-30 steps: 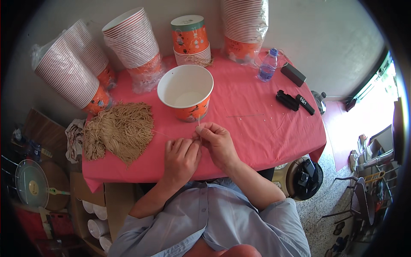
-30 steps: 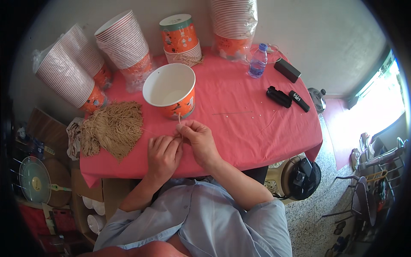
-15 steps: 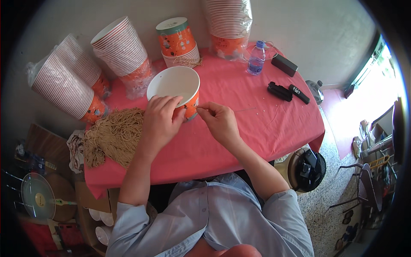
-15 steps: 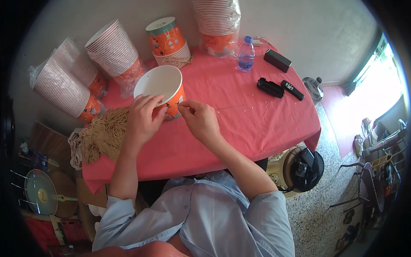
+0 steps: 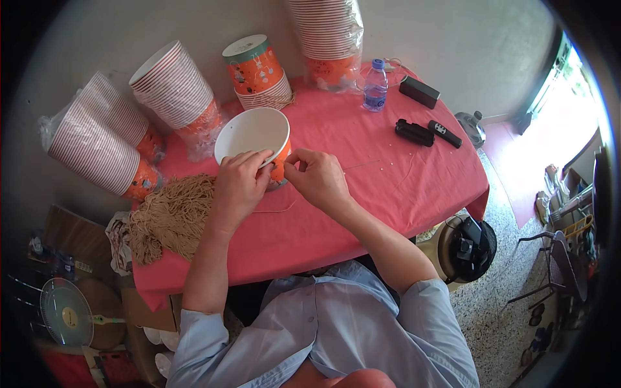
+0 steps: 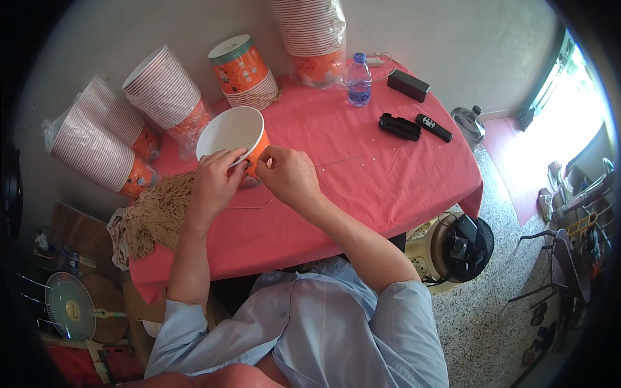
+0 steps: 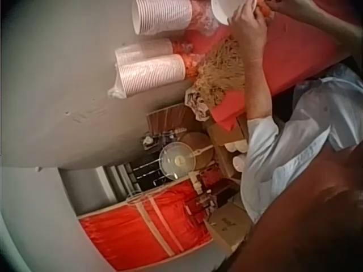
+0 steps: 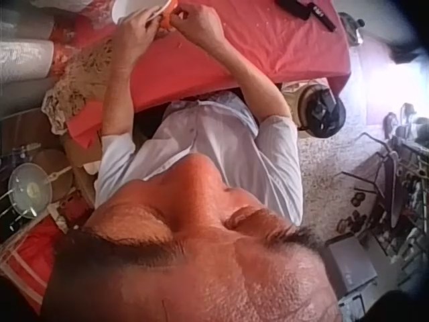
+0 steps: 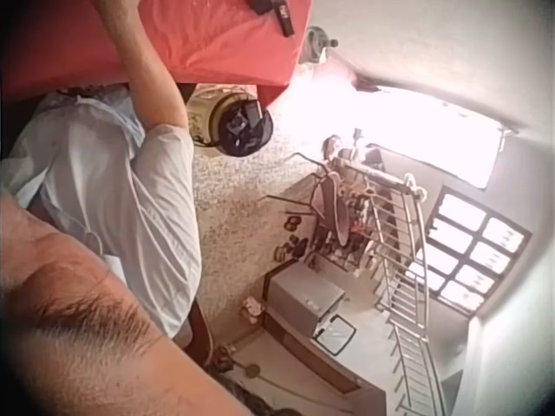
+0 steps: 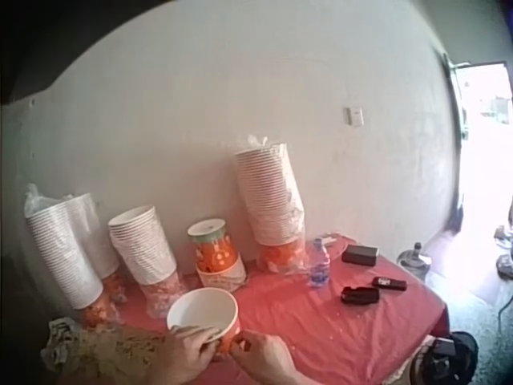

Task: Threading strings through the rims of large paper cups for packaging or assembly.

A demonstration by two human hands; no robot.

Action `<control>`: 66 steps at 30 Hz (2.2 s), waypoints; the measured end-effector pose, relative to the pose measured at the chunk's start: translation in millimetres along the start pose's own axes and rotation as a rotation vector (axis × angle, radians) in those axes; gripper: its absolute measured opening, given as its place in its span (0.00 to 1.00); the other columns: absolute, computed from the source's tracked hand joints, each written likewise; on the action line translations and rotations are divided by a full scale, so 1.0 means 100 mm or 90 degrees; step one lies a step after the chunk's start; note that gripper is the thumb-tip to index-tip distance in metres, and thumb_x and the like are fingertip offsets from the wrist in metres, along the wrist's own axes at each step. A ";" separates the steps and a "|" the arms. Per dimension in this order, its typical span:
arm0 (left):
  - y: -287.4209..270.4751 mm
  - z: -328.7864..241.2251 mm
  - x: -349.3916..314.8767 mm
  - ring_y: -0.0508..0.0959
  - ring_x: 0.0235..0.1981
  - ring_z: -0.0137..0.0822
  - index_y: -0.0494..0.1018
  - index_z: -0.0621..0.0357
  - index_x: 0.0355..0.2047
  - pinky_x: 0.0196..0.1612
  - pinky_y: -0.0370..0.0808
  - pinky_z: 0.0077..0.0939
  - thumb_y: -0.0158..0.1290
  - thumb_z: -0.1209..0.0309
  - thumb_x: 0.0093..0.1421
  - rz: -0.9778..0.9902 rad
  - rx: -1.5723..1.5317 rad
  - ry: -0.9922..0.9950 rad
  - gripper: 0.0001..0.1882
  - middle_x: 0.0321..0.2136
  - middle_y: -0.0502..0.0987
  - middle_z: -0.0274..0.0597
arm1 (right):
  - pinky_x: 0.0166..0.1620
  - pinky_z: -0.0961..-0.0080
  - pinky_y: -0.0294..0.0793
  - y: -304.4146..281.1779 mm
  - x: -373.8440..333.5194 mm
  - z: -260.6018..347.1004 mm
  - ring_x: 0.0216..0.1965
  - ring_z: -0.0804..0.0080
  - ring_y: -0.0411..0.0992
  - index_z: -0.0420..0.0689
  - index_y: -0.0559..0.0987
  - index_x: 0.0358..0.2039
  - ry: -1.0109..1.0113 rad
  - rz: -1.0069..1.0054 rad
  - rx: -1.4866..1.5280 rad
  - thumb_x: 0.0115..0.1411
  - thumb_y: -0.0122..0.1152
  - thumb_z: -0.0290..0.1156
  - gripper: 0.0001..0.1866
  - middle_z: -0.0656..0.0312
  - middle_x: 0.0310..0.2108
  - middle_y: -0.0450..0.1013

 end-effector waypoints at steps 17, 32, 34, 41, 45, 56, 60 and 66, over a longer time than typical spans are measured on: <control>-0.01 0.02 0.01 0.84 0.43 0.49 0.81 0.62 0.51 0.48 0.76 0.41 0.63 0.73 0.63 -0.006 -0.004 -0.002 0.16 0.43 0.85 0.51 | 0.25 0.66 0.67 0.05 0.07 0.05 0.18 0.72 0.72 0.44 0.87 0.35 0.012 -0.005 0.031 0.59 0.67 0.36 0.09 0.58 0.17 0.74; -0.06 0.25 0.30 0.85 0.41 0.55 0.80 0.61 0.53 0.46 0.79 0.41 0.50 0.69 0.71 0.242 -0.223 -0.040 0.16 0.38 0.84 0.58 | 0.27 0.64 0.71 0.04 0.12 0.09 0.19 0.67 0.75 0.45 0.87 0.36 -0.007 0.041 -0.021 0.60 0.67 0.37 0.10 0.57 0.17 0.75; -0.04 0.26 0.32 0.85 0.38 0.52 0.81 0.61 0.50 0.44 0.79 0.40 0.52 0.68 0.69 0.282 -0.247 -0.067 0.14 0.36 0.85 0.56 | 0.27 0.63 0.71 0.03 0.12 0.09 0.20 0.67 0.75 0.45 0.87 0.36 -0.005 0.052 -0.034 0.60 0.67 0.38 0.10 0.57 0.18 0.75; -0.05 0.26 0.34 0.85 0.34 0.49 0.82 0.61 0.42 0.39 0.79 0.39 0.55 0.67 0.67 0.274 -0.237 -0.091 0.12 0.31 0.84 0.53 | 0.29 0.64 0.73 0.01 0.14 0.15 0.21 0.65 0.77 0.44 0.87 0.36 -0.003 0.083 -0.012 0.60 0.68 0.37 0.11 0.56 0.19 0.76; -0.05 0.47 0.33 0.85 0.33 0.50 0.81 0.61 0.39 0.38 0.79 0.40 0.56 0.67 0.65 0.170 -0.173 -0.131 0.10 0.30 0.83 0.53 | 0.40 0.61 0.82 0.08 0.17 -0.04 0.31 0.57 0.83 0.41 0.86 0.36 -0.032 0.096 -0.044 0.59 0.67 0.37 0.13 0.51 0.27 0.83; -0.57 0.75 0.47 0.83 0.27 0.36 0.80 0.65 0.37 0.34 0.77 0.32 0.56 0.72 0.65 -0.070 -0.167 -0.178 0.08 0.27 0.83 0.46 | 0.35 0.71 0.78 -0.18 0.55 -0.14 0.30 0.75 0.79 0.37 0.78 0.53 0.039 0.153 0.354 0.65 0.63 0.31 0.18 0.59 0.32 0.83; -0.70 0.47 0.65 0.84 0.31 0.41 0.81 0.63 0.38 0.35 0.78 0.36 0.58 0.71 0.65 -0.092 -0.162 -0.041 0.08 0.33 0.84 0.49 | 0.31 0.76 0.76 -0.11 0.71 0.54 0.25 0.78 0.75 0.38 0.80 0.53 -0.029 0.243 0.127 0.66 0.64 0.30 0.17 0.63 0.26 0.78; -0.56 0.46 0.72 0.84 0.34 0.37 0.81 0.65 0.45 0.37 0.79 0.33 0.56 0.71 0.68 -0.048 -0.231 -0.082 0.11 0.36 0.85 0.50 | 0.25 0.80 0.69 0.05 0.89 0.52 0.22 0.83 0.71 0.40 0.86 0.45 -0.042 0.270 0.087 0.67 0.68 0.33 0.12 0.67 0.23 0.75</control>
Point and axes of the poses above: each hand's wrist, its own x-axis towards the middle knuckle, its own y-axis out of the palm, z = x × y, the point moved 4 cm from there along x, towards the middle knuckle
